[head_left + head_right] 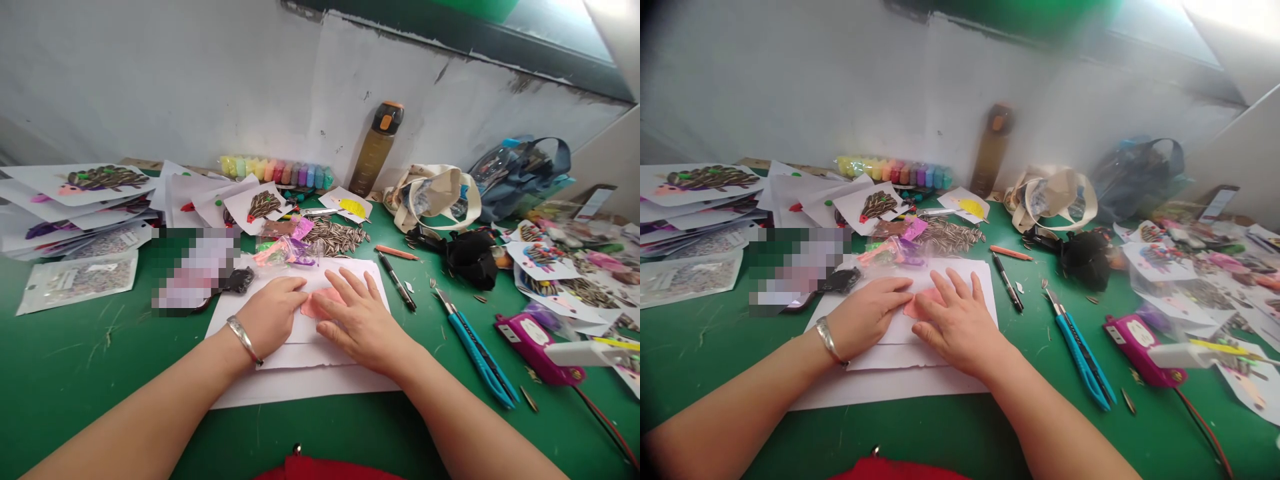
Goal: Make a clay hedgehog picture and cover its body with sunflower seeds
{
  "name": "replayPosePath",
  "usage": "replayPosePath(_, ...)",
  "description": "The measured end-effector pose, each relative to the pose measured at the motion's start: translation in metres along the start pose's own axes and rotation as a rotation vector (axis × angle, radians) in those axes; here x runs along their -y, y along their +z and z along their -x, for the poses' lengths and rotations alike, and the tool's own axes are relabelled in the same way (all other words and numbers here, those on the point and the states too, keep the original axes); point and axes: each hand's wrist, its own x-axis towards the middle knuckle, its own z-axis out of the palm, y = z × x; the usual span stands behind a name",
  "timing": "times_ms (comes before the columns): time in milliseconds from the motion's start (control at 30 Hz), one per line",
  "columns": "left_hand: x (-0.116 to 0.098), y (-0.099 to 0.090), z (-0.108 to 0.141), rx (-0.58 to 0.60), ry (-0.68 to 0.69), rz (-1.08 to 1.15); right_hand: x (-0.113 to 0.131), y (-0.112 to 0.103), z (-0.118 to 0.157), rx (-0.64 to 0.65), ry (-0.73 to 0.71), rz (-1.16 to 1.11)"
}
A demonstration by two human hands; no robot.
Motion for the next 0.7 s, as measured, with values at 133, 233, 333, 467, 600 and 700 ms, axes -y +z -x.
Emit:
replayPosePath(133, 0.001, 0.001, 0.0, 0.011, 0.02, -0.011, -0.001, 0.0, 0.0, 0.028, -0.001, -0.003)
replayPosePath(233, 0.004, 0.004, 0.001, -0.014, 0.02, -0.005, -0.005, -0.002, 0.001, 0.022, 0.017, -0.02)
replayPosePath(333, 0.004, 0.006, 0.002, -0.029, 0.017, -0.006, -0.008, -0.003, 0.003, 0.0, 0.077, -0.02)
replayPosePath(467, 0.003, 0.007, 0.001, 0.01, 0.044, -0.024, -0.009, -0.003, 0.003, 0.024, 0.061, -0.009)
replayPosePath(600, 0.001, 0.007, 0.001, 0.004, 0.056, -0.011, -0.012, -0.003, 0.003, 0.012, 0.078, -0.003)
replayPosePath(700, -0.002, 0.009, 0.002, 0.0, 0.069, -0.005, -0.016, -0.004, 0.004, -0.009, 0.131, 0.009)
